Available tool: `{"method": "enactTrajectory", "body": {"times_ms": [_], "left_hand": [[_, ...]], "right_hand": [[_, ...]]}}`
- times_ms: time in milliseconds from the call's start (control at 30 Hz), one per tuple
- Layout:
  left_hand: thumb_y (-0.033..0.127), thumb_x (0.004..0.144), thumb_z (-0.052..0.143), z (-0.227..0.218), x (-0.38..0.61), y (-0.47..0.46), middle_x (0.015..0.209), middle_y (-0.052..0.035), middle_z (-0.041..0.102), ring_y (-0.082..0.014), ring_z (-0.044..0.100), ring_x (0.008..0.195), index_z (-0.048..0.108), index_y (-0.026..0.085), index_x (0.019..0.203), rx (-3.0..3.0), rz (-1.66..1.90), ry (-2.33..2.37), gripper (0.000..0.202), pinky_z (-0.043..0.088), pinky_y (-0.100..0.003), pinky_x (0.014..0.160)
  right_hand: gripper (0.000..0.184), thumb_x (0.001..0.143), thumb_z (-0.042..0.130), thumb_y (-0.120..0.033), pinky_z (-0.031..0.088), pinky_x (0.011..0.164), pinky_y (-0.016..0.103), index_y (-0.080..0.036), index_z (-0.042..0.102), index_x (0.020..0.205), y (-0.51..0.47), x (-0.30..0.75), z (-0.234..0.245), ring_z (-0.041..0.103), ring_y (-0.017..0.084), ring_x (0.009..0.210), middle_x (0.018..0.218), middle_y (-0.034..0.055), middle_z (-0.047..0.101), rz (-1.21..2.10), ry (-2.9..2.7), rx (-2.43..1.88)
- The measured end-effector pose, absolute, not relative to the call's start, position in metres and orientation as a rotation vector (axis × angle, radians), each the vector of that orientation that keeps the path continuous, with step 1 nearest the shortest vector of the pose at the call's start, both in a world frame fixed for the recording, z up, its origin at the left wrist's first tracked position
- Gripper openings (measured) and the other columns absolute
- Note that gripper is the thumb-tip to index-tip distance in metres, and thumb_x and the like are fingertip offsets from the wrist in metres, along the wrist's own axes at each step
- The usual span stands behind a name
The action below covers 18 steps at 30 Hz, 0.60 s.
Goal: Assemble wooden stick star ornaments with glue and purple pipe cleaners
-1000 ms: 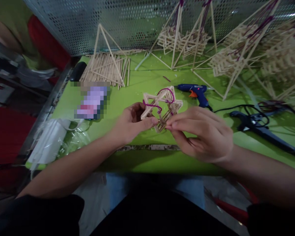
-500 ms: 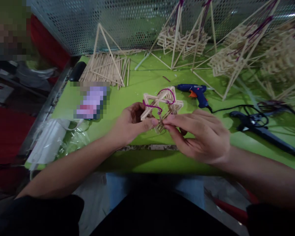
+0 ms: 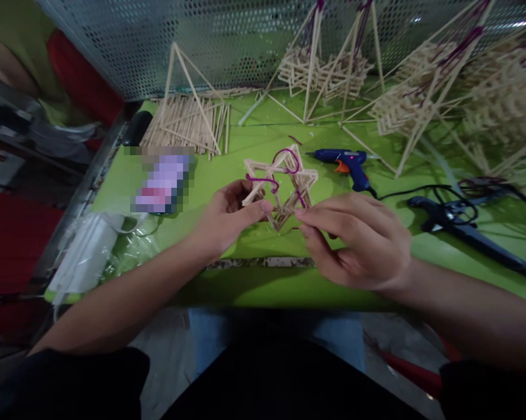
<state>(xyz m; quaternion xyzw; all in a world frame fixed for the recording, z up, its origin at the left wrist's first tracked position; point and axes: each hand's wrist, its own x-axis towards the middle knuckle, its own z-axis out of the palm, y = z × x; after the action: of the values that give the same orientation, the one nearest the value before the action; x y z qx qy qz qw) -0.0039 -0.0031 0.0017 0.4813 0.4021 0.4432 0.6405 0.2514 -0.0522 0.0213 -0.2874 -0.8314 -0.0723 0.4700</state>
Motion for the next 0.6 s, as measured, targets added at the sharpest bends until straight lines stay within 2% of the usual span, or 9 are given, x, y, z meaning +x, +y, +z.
{"method": "enactTrajectory", "body": {"times_ms": [100, 200, 400, 500, 600], "left_hand": [[0.054, 0.070, 0.124, 0.0039, -0.0026, -0.0035, 0.094, 0.0002, 0.079, -0.0175, 0.078, 0.088, 0.075, 0.021, 0.102, 1.070, 1.002, 0.917, 0.067, 0.074, -0.037, 0.093], [0.057, 0.067, 0.125, 0.0042, -0.0018, -0.0030, 0.092, 0.0010, 0.077, -0.0153, 0.075, 0.084, 0.075, 0.020, 0.099, 1.061, 1.017, 0.914, 0.070, 0.072, -0.033, 0.087], [0.073, 0.067, 0.122, 0.0040, -0.0029, -0.0029, 0.092, 0.0005, 0.078, -0.0143, 0.074, 0.082, 0.077, 0.020, 0.103, 1.069, 0.987, 0.909, 0.078, 0.069, -0.030, 0.082], [0.071, 0.069, 0.121, 0.0039, -0.0021, -0.0035, 0.093, 0.0002, 0.080, -0.0146, 0.074, 0.083, 0.075, 0.021, 0.104, 1.058, 0.987, 0.923, 0.077, 0.066, -0.029, 0.081], [0.056, 0.076, 0.120, 0.0033, -0.0005, -0.0040, 0.093, -0.0008, 0.082, -0.0156, 0.076, 0.083, 0.072, 0.020, 0.099, 1.098, 0.961, 0.941, 0.064, 0.065, -0.030, 0.081]], "right_hand": [[0.031, 0.113, 0.076, -0.016, 0.062, 0.063, 0.040, -0.028, 0.080, 0.141, -0.0533, 0.2505, 0.0221, 0.081, 0.020, 0.074, 0.099, 0.0004, 0.090, -0.181, -2.080, -0.733], [0.031, 0.117, 0.073, -0.021, 0.055, 0.060, 0.040, -0.025, 0.077, 0.148, -0.0539, 0.2498, 0.0224, 0.073, 0.018, 0.066, 0.092, -0.0012, 0.087, -0.197, -2.152, -0.779], [0.042, 0.121, 0.074, -0.029, 0.054, 0.061, 0.041, -0.020, 0.071, 0.161, -0.0524, 0.2511, 0.0212, 0.069, 0.019, 0.067, 0.104, 0.0031, 0.090, -0.274, -2.240, -0.838], [0.039, 0.120, 0.073, -0.027, 0.050, 0.060, 0.041, -0.021, 0.072, 0.159, -0.0509, 0.2522, 0.0229, 0.069, 0.019, 0.066, 0.098, 0.0016, 0.088, -0.293, -2.270, -0.785], [0.034, 0.120, 0.072, -0.025, 0.050, 0.061, 0.041, -0.021, 0.076, 0.153, -0.0506, 0.2510, 0.0236, 0.070, 0.019, 0.067, 0.090, -0.0004, 0.084, -0.290, -2.284, -0.728]]}}
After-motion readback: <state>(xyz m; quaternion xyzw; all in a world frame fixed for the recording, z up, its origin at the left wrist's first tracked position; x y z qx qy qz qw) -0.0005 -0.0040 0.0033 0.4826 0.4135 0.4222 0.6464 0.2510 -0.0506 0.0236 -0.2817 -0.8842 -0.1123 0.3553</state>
